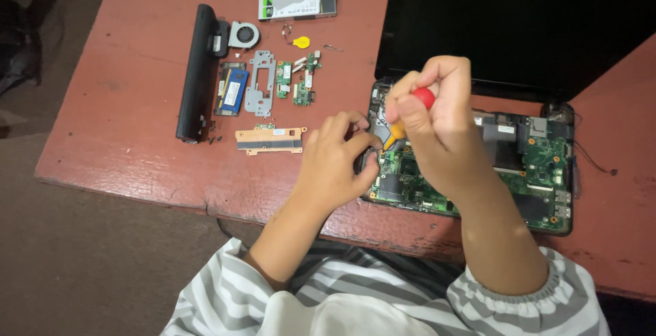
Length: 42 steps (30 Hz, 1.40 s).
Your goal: Repairing a laptop by using a screwdriver to manipulate internal components on a workbench
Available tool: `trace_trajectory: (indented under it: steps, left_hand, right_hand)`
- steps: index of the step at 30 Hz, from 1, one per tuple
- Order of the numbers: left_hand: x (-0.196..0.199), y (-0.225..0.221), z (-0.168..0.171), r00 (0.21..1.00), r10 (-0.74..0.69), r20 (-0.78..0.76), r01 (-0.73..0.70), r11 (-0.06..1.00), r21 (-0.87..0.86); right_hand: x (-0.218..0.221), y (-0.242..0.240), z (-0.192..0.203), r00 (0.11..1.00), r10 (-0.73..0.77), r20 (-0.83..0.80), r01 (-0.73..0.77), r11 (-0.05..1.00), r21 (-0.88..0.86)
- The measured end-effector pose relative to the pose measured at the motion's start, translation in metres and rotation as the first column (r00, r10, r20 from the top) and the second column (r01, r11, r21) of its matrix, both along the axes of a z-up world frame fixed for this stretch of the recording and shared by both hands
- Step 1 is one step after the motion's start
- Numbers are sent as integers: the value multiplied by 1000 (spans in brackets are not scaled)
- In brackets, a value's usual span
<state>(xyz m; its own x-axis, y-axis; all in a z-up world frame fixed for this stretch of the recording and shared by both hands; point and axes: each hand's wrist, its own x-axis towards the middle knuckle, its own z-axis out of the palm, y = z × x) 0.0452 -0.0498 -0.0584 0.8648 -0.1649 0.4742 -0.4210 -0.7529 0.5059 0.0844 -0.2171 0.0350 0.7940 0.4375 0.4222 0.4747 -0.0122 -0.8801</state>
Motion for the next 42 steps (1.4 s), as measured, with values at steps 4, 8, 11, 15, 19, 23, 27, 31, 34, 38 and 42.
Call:
trace_trajectory:
  steps: [4,8,11,15,19,23,27,31,34,38,42]
  left_hand:
    - [-1,0,0,1000,-8,-21,8,1000,-13]
    - [-1,0,1,1000,-8,-11,8,1000,-9]
    - [-1,0,3,1000,-12,-11,12,1000,0]
    - [-1,1,6,1000,-9,-7,9,1000,6]
    - [-2,1,4,1000,-11,-23,11,1000,1]
    - [-4,1,4,1000,1,-19,-1,1000,2]
    - [-2,1,5,1000,-8,-12,8,1000,5]
    - [-1,1,3,1000,-9,-22,9,1000,10]
    - [-1,1,2,1000,-20,-13,20,1000,-4]
    - [-1,2,3,999,-26,-38,26,1000,-4]
    - [-2,2,3,999,-21,-24,21,1000,4]
  right_hand:
    - [-3,-4,7,999,36,-3,-36,998,-47]
    - [-4,-12,5,999,-42,24,44,990,-131]
    - [-6,-10,14,991,-84,103,100,982,-158]
    - [-7,-5,21,978,-77,196,126,959,-255]
    - [-8,-4,14,997,-24,76,39,978,-203]
    - [-8,0,7,997,75,-18,-76,995,-63]
    - [-8,6,7,988,125,-89,-122,992,40]
    - [-4,6,2,990,118,-73,-113,991,67]
    - [-3,1,4,997,68,-22,-69,998,-13]
    - [-2,-9,2,1000,-13,1,13,994,-112]
    - [-7,-8,10,998,-47,-36,41,988,-149]
